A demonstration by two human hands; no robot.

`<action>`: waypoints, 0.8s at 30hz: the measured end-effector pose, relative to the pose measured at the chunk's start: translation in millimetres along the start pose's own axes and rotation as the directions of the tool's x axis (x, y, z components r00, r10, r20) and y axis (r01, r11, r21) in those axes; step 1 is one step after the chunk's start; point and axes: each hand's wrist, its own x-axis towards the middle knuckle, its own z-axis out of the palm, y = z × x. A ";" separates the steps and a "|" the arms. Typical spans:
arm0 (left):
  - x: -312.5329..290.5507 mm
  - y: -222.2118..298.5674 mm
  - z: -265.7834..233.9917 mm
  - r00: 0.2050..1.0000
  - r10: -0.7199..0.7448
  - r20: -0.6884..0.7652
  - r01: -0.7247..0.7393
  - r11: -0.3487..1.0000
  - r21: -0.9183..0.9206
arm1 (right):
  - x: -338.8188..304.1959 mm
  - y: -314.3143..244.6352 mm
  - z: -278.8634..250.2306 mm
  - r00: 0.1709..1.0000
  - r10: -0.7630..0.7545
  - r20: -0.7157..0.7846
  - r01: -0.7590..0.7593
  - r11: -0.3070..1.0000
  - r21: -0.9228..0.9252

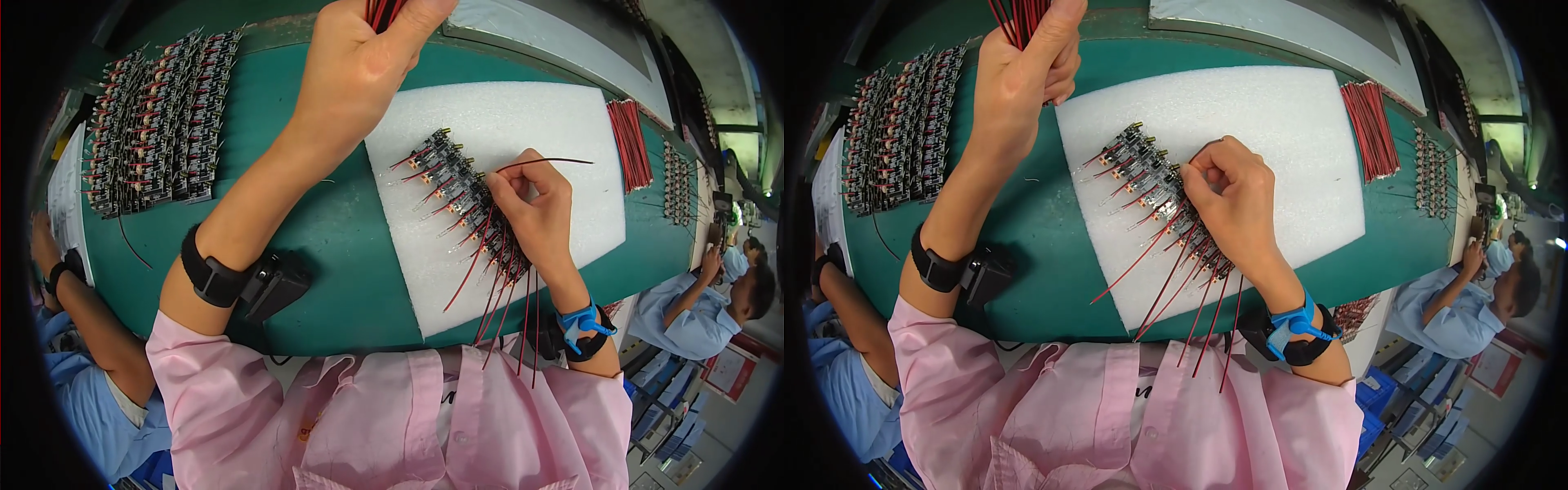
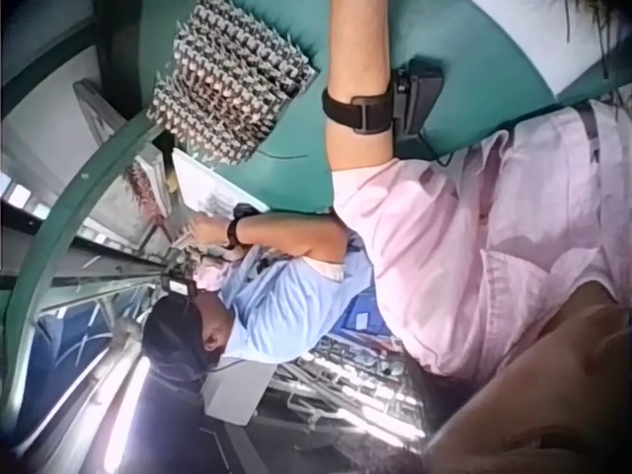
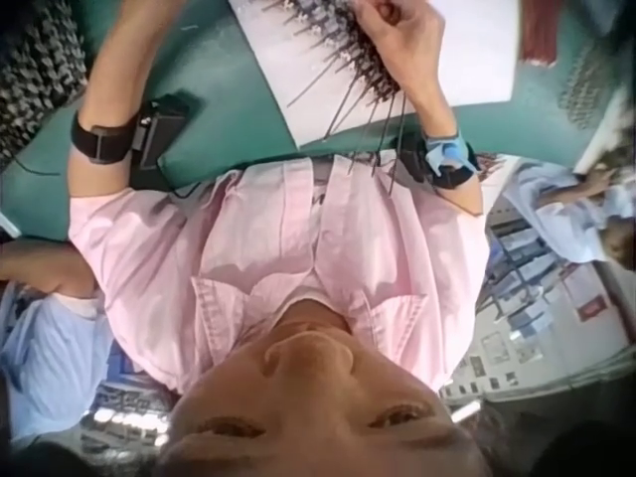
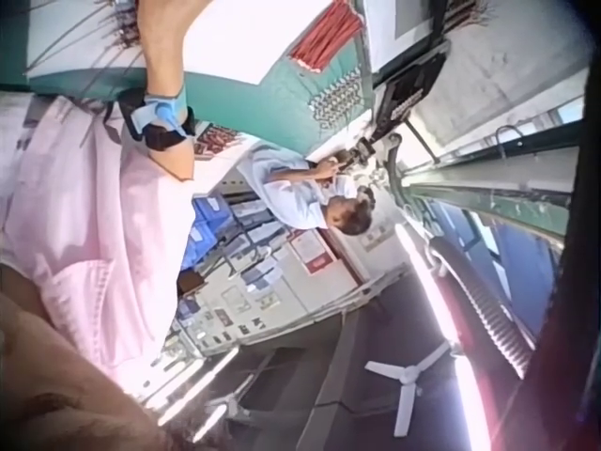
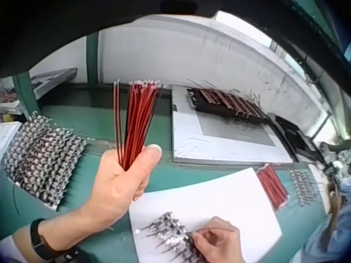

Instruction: The person is manually inserting individual red wires into a connector block assembly on an electronics production line.

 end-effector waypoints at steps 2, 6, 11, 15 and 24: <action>0.3 -0.8 -0.8 1.000 0.012 0.014 -0.012 1.000 0.016 | -0.2 0.1 0.4 1.000 -0.027 0.001 0.027 0.999 -0.021; 0.4 -1.5 -1.7 0.999 0.035 0.025 -0.035 0.999 0.006 | -0.8 -2.7 -0.8 0.995 -0.103 0.005 0.103 0.993 -0.055; 0.1 0.8 0.7 0.999 0.050 0.019 -0.051 0.999 0.014 | -0.6 -5.9 -1.3 0.992 -0.126 0.014 0.126 0.989 -0.071; 0.1 -0.7 -0.6 0.996 0.079 0.033 -0.079 0.997 0.016 | 0.3 -6.7 -1.4 0.993 -0.119 0.017 0.120 0.989 -0.086; 2.6 -4.5 -0.2 0.991 0.123 0.048 -0.125 0.992 0.030 | -0.2 -7.7 -0.9 0.995 -0.096 0.008 0.097 0.991 -0.096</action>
